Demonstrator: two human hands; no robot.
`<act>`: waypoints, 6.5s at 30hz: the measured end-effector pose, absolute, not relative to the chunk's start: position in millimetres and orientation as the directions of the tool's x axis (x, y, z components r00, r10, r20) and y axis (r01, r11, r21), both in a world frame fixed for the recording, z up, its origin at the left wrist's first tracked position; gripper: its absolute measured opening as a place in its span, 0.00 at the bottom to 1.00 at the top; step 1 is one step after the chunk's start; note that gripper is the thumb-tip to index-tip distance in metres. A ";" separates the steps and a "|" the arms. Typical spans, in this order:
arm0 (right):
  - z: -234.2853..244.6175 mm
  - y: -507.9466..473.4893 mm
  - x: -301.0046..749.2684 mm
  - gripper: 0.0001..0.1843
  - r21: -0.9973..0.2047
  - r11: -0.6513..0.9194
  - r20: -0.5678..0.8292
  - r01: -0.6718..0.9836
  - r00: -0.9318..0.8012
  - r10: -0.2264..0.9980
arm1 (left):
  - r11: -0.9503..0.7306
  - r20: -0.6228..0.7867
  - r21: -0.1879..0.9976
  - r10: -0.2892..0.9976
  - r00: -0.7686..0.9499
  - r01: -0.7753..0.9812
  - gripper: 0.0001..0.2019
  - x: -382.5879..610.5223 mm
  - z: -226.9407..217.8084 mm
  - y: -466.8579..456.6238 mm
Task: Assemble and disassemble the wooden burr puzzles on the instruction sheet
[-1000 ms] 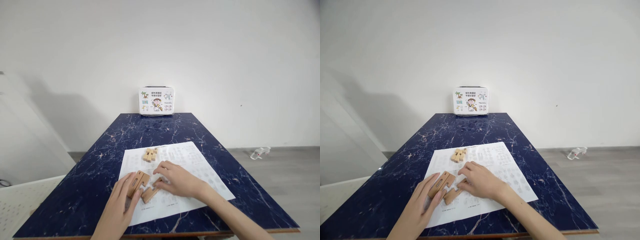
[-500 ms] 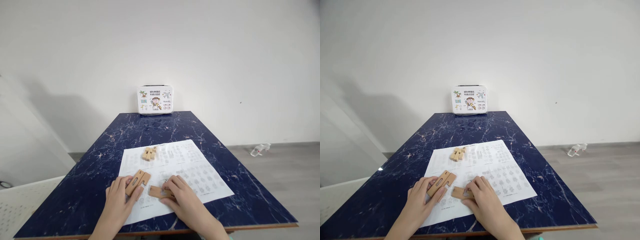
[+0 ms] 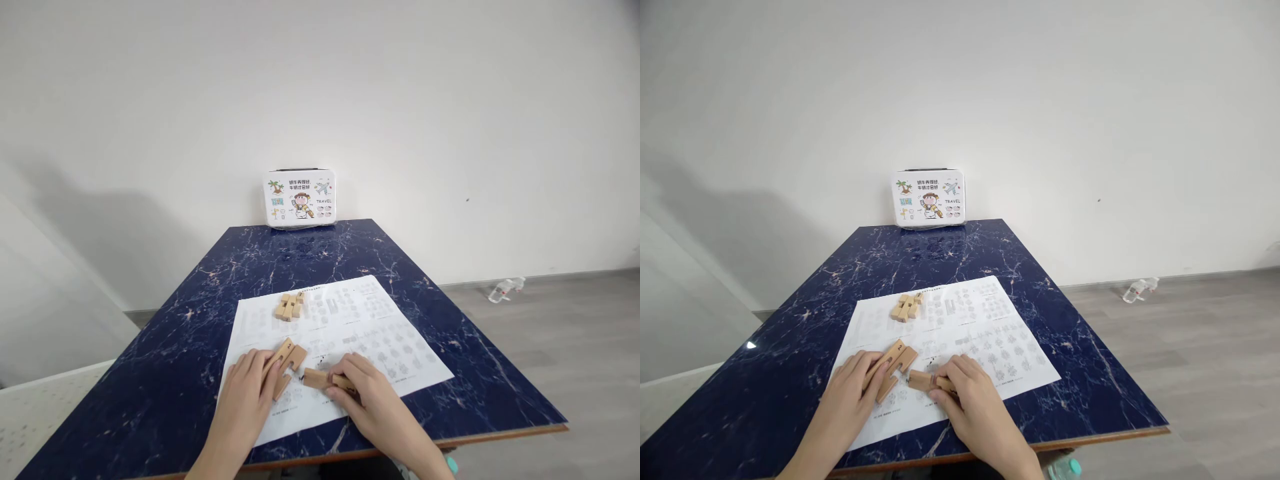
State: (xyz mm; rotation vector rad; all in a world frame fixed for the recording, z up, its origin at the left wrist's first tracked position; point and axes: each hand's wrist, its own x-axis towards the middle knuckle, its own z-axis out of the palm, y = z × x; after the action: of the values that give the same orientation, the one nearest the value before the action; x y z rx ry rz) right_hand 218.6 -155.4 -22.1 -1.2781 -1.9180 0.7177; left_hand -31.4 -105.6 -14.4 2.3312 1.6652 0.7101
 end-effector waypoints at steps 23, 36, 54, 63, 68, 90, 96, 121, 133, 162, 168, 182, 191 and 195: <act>-17.1 -159.3 193.9 0.15 -0.921 0.264 0.229 0.286 -0.150 0.962 | -0.169 0.119 0.818 0.985 0.125 0.550 0.24 -6.9 -7.2 -125.1; -26.8 -162.2 175.0 0.16 -0.948 0.224 0.208 0.228 -0.093 0.974 | -0.334 0.185 0.760 0.933 0.308 0.557 0.26 -9.9 -12.1 -132.4; -26.0 -162.1 175.8 0.15 -0.935 0.256 0.225 0.247 -0.146 0.963 | -0.262 0.105 0.821 0.943 0.317 0.507 0.27 -12.2 -12.7 -132.0; -26.7 -163.9 176.4 0.17 -0.943 0.220 0.192 0.250 -0.130 0.973 | -0.301 0.117 0.790 0.929 0.352 0.534 0.27 -13.1 -13.5 -133.7; -26.1 -163.9 175.5 0.17 -0.945 0.209 0.181 0.251 -0.128 0.975 | -0.331 0.125 0.777 0.915 0.384 0.535 0.27 -9.1 -8.0 -134.6; -29.8 -159.6 173.4 0.16 -0.963 0.205 0.180 0.175 -0.152 0.972 | -0.234 0.005 0.857 0.894 0.447 0.459 0.28 -6.8 -9.9 -132.6; -28.6 -161.2 176.0 0.17 -0.976 0.170 0.146 0.136 -0.172 0.974 | -0.221 0.052 0.849 0.939 0.341 0.479 0.28 -9.2 -11.1 -129.9; -26.0 -161.9 176.5 0.19 -0.973 0.169 0.140 0.159 -0.175 0.975 | -0.244 0.079 0.836 0.940 0.331 0.492 0.31 -8.2 -9.3 -127.7; -26.5 -161.5 175.0 0.18 -0.982 0.135 0.105 0.132 -0.207 0.973 | -0.252 0.085 0.847 0.934 0.348 0.468 0.28 -9.0 -8.8 -126.9; -28.6 -162.1 174.4 0.17 -0.975 0.157 0.123 0.155 -0.206 0.971 | -0.252 0.094 0.859 0.933 0.347 0.446 0.30 -8.0 -7.5 -127.4; -26.1 -161.8 174.4 0.18 -0.976 0.155 0.123 0.150 -0.206 0.971 | -0.276 0.114 0.840 0.932 0.344 0.468 0.30 -8.4 -7.7 -126.9; -28.4 -162.2 174.6 0.16 -0.974 0.162 0.128 0.160 -0.205 0.970 | -0.261 0.097 0.855 0.929 0.356 0.448 0.29 -7.7 -5.6 -127.7; -30.6 -161.1 174.1 0.17 -0.971 0.169 0.136 0.167 -0.196 0.971 | -0.254 0.088 0.853 0.931 0.355 0.455 0.29 -5.7 -3.7 -128.3; -32.4 -160.9 174.3 0.16 -0.968 0.182 0.148 0.174 -0.194 0.970 | -0.247 0.095 0.863 0.936 0.339 0.441 0.29 -4.3 -3.9 -128.2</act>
State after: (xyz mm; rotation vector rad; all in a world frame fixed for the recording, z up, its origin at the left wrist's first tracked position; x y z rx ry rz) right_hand 174.3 -160.9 -32.4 -1.1284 -1.5593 1.1149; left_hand -4.3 -128.2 -3.9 1.8374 1.2152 0.8169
